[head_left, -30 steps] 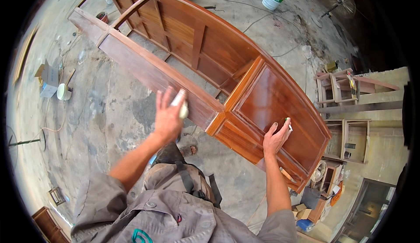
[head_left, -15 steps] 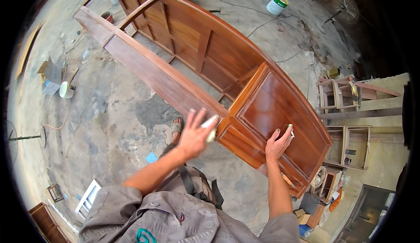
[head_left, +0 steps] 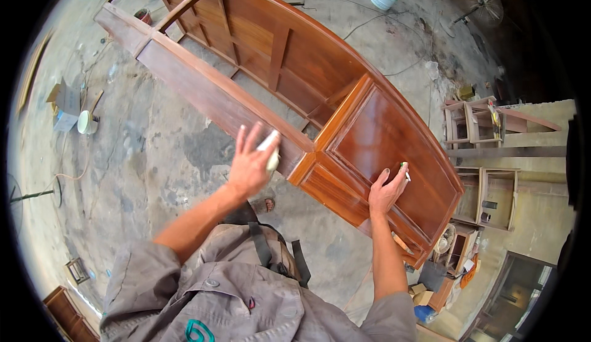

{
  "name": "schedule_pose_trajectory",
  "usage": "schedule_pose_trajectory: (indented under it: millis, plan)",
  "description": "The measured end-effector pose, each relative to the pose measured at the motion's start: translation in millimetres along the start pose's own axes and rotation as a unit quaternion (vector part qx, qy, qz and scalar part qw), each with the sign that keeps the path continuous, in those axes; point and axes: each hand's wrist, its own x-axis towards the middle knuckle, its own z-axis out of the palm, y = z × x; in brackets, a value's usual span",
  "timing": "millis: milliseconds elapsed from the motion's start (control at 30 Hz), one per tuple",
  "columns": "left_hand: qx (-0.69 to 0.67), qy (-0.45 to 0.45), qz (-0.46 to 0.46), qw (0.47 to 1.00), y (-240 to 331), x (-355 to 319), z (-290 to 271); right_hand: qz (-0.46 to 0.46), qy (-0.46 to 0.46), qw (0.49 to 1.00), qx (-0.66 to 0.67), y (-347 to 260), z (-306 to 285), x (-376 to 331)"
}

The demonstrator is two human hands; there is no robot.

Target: The person uses a yellow sponge to apply a finish to a large wooden cabinet. They systematically wipe the top surface, edges, and side panels of the furniture piece in a workshop setting.

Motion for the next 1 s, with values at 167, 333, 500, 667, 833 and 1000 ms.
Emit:
schedule_pose_trajectory:
  millis: [167, 333, 500, 667, 833, 1000]
  plan:
    - [-0.089, -0.047, 0.02, 0.995, 53.5, -47.2, 13.3, 0.01, 0.002, 1.0, 0.009, -2.1, 0.2, 1.1]
    - [-0.068, -0.071, 0.035, 0.995, 51.6, -24.2, 4.1, 0.009, -0.002, 1.0, 0.005, 0.4, -2.9, -5.1]
    - [-0.073, -0.046, 0.047, 0.995, 47.7, -42.4, 4.9, 0.009, 0.003, 1.0, 0.001, 0.8, 0.0, -1.0]
    - [-0.061, -0.075, 0.052, 0.994, 45.2, -35.1, 4.6, 0.005, 0.002, 1.0, 0.013, 1.6, 1.9, 0.2]
    - [-0.07, -0.068, 0.043, 0.994, 44.6, -47.5, 9.6, 0.007, -0.001, 1.0, 0.001, 4.0, 1.2, -2.3]
    - [-0.08, -0.046, 0.046, 0.995, 41.2, -84.8, 1.8, 0.01, 0.009, 1.0, 0.016, 4.5, 3.3, -0.6]
